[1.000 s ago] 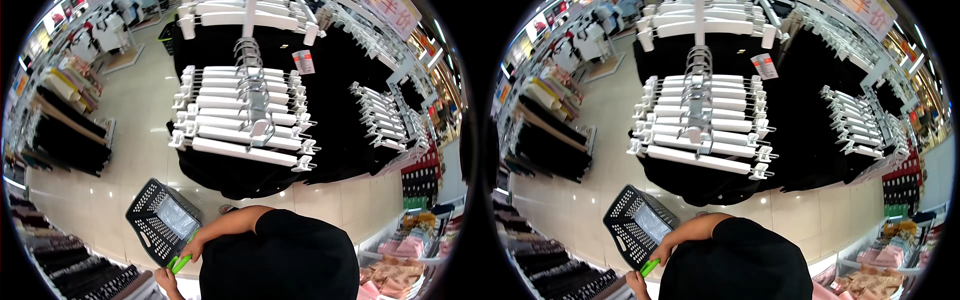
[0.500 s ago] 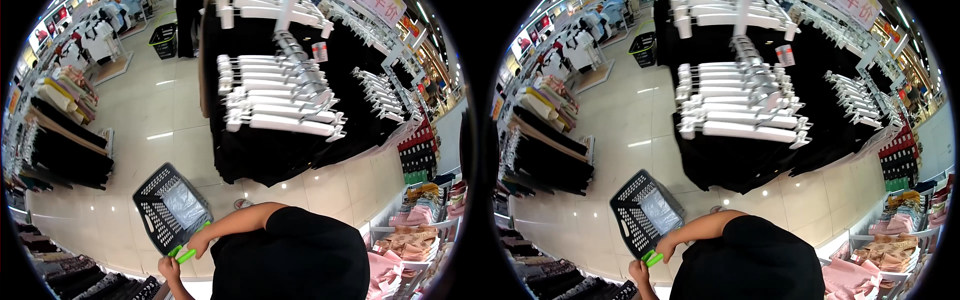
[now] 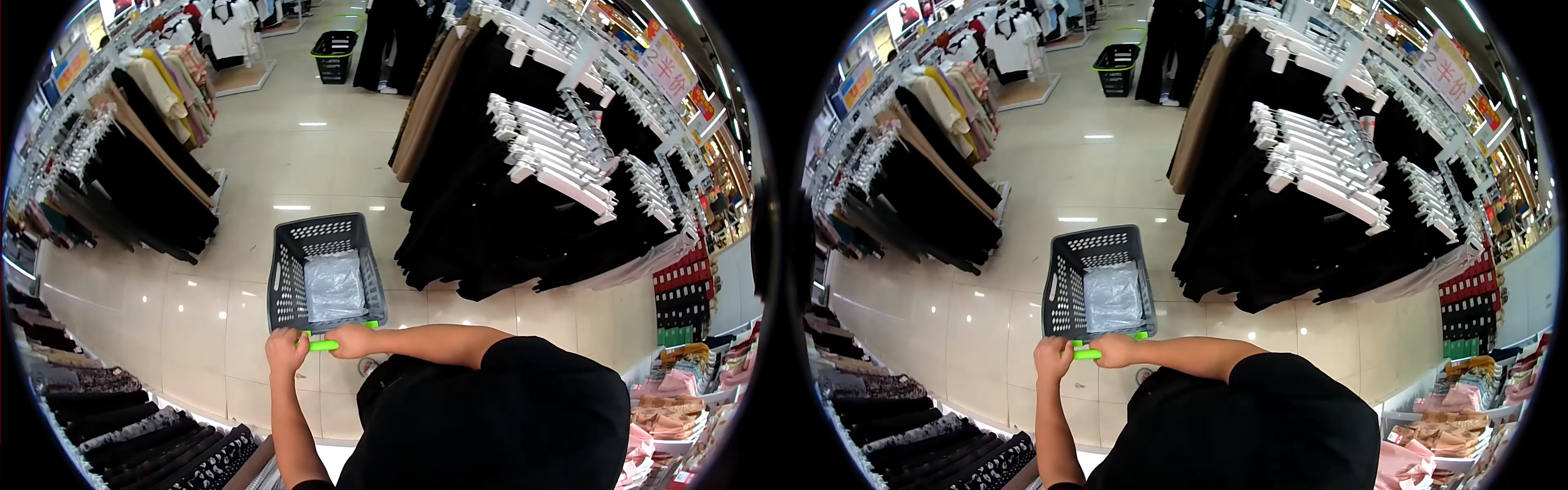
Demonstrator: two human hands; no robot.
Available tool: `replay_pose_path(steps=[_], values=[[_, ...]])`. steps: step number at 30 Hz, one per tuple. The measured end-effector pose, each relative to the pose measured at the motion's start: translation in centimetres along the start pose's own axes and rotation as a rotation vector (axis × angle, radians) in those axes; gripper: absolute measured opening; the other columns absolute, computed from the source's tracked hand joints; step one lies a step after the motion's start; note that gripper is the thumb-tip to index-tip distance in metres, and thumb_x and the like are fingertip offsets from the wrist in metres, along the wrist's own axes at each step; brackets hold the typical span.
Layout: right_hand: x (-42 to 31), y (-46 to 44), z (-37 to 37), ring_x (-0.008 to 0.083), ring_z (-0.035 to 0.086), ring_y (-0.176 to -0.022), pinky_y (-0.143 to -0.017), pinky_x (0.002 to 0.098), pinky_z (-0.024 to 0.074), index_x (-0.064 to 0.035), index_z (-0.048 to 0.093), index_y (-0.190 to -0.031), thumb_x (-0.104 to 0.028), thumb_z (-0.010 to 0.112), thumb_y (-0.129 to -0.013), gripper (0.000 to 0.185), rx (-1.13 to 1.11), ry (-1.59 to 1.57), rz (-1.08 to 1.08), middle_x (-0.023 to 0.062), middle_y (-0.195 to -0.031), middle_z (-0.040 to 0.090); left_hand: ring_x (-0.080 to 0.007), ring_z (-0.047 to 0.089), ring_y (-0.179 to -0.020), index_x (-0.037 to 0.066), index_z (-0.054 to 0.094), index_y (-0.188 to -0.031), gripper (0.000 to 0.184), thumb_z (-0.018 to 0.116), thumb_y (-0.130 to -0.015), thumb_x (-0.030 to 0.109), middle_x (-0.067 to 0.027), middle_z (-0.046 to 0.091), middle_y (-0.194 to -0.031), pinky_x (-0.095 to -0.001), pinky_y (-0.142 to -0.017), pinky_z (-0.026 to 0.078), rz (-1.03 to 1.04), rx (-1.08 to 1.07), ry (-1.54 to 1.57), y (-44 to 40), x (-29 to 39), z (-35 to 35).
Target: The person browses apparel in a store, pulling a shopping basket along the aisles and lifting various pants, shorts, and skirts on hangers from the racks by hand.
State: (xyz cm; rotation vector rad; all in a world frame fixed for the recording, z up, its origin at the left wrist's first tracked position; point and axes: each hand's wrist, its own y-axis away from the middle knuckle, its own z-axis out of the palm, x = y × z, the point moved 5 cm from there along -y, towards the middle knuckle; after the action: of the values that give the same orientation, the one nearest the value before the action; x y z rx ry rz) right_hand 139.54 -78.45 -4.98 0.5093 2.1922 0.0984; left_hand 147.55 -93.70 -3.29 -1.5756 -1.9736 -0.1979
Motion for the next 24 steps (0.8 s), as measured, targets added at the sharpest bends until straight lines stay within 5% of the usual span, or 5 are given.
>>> replay_pose_path(steps=[21, 24], values=[[4.7, -8.9, -8.8, 0.0393, 0.064, -0.072, -0.065, 0.0508, 0.049, -0.0055, 0.06, -0.086, -0.025, 0.062, -0.077, 0.021, 0.147, -0.125, 0.104, 0.0186, -0.077, 0.065, -0.0368, 0.057, -0.069, 0.004, 0.061, -0.065, 0.026, 0.057, -0.08, 0.025, -0.0149, 0.06, -0.068, -0.0468, -0.062, 0.045, 0.122, -0.26, -0.018, -16.3, -4.4, 2.9], [6.5, -10.4, -10.8, 0.0388, 0.065, -0.081, -0.072, 0.0502, 0.0516, -0.0043, 0.064, -0.091, -0.023, 0.062, -0.074, 0.025, 0.172, -0.165, 0.134, 0.0201, -0.085, 0.067, -0.0375, 0.057, -0.069, 0.004, 0.06, -0.065, 0.028, 0.056, -0.081, 0.026, -0.0158, 0.06, -0.068, -0.0477, -0.063, 0.045, 0.17, -0.251, -0.013, -19.8, -4.6, 4.0]])
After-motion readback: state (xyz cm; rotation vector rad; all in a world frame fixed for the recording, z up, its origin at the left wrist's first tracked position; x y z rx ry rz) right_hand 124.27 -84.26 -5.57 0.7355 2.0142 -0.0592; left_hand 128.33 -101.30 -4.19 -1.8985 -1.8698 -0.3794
